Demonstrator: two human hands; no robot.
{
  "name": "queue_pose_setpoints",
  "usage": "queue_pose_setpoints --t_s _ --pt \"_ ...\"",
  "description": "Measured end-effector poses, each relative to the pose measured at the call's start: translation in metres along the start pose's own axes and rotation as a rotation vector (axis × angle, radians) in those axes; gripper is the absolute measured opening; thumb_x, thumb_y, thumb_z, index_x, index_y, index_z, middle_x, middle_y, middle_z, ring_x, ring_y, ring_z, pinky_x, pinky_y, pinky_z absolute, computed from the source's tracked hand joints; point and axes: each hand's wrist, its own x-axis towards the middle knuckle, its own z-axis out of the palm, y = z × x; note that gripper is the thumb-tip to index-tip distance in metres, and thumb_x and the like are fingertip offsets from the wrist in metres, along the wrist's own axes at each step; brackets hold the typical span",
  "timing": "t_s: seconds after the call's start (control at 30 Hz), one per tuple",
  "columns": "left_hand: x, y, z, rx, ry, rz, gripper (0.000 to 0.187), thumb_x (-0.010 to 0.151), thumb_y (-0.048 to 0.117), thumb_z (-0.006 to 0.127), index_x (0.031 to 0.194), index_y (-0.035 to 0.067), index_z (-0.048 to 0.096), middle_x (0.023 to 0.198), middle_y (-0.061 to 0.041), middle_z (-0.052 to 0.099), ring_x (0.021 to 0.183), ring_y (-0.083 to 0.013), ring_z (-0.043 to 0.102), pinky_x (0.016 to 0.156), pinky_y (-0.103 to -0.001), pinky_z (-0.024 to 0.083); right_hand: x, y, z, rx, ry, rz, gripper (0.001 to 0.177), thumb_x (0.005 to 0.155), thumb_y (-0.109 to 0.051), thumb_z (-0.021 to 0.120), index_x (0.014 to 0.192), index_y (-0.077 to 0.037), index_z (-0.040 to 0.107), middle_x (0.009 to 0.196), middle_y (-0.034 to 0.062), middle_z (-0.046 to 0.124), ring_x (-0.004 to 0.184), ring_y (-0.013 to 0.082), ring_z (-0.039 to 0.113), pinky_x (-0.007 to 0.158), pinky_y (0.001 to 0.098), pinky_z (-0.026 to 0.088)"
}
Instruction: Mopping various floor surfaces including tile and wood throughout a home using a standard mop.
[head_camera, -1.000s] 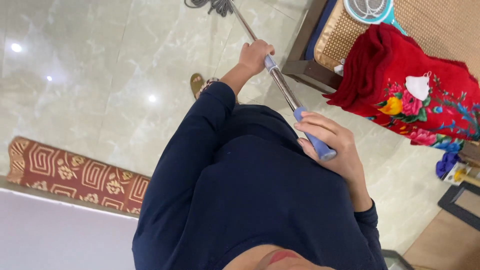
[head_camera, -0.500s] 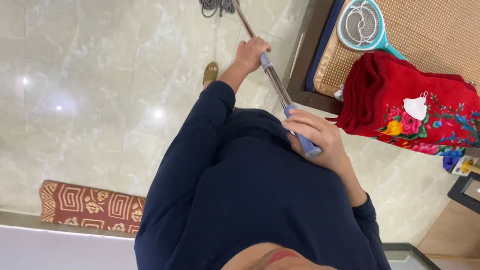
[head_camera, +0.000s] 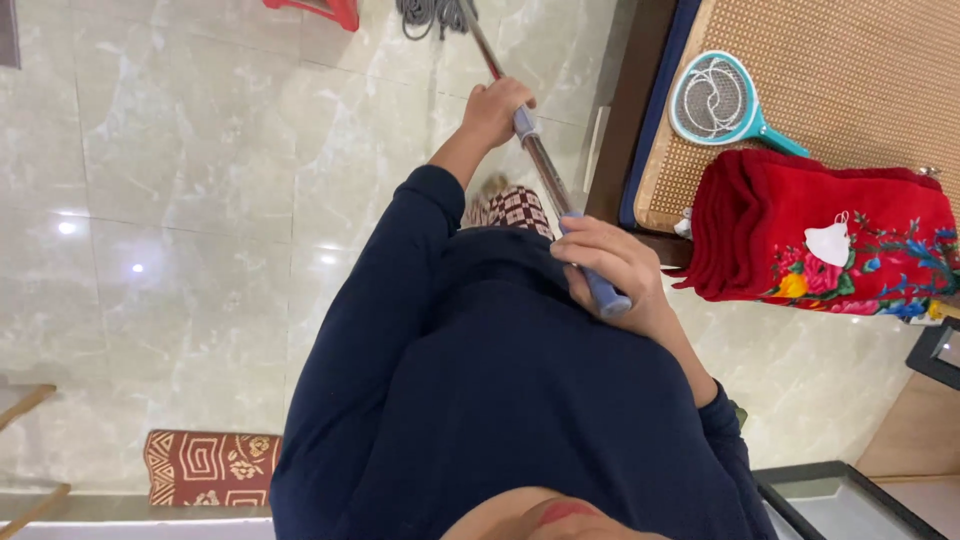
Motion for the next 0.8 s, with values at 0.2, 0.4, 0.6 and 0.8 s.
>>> queue_pose_setpoints --t_s 0.2,0.4,0.6,0.8 --pt "0.046 -0.021 -0.031 -0.015 0.043 0.077 0.027 0.083 0.005 0.06 0.102 0.025 0.061 0.108 -0.001 0.056 0.109 -0.0224 0.049 0.08 -0.046 0.034 0.042 0.037 -0.005 0.009 0.062 -0.055 0.014 0.085 0.007 0.059 0.098 0.004 0.062 0.094 0.0187 0.065 0.099 0.0354 0.064 0.092 0.0473 0.054" --pt "0.114 -0.046 -0.065 -0.033 0.147 0.093 0.024 0.082 0.007 0.065 0.099 0.024 0.062 0.105 -0.001 0.056 0.104 -0.0238 0.052 0.075 -0.046 0.037 0.095 0.092 -0.02 -0.024 0.083 -0.09 0.01 0.084 0.007 0.063 0.091 -0.001 0.064 0.091 0.0157 0.067 0.099 0.031 0.065 0.092 0.0432 0.052" --pt "0.226 -0.088 -0.073 -0.02 0.161 0.038 0.042 0.072 0.012 0.071 0.103 0.035 0.055 0.111 0.01 0.055 0.117 -0.0127 0.048 0.088 -0.043 0.042 0.165 0.168 -0.052 0.055 0.218 -0.162 0.013 0.077 0.001 0.063 0.089 0.001 0.068 0.078 0.0137 0.066 0.083 0.0384 0.067 0.081 0.0498 0.051" --pt "0.305 -0.102 -0.108 -0.054 0.138 0.022 0.039 0.074 0.012 0.068 0.102 0.036 0.056 0.111 0.011 0.054 0.119 -0.0115 0.045 0.092 -0.045 0.04 0.228 0.216 -0.084 0.066 0.232 -0.121 0.009 0.079 -0.001 0.063 0.085 0.001 0.068 0.077 0.0135 0.066 0.08 0.0371 0.068 0.081 0.0493 0.051"
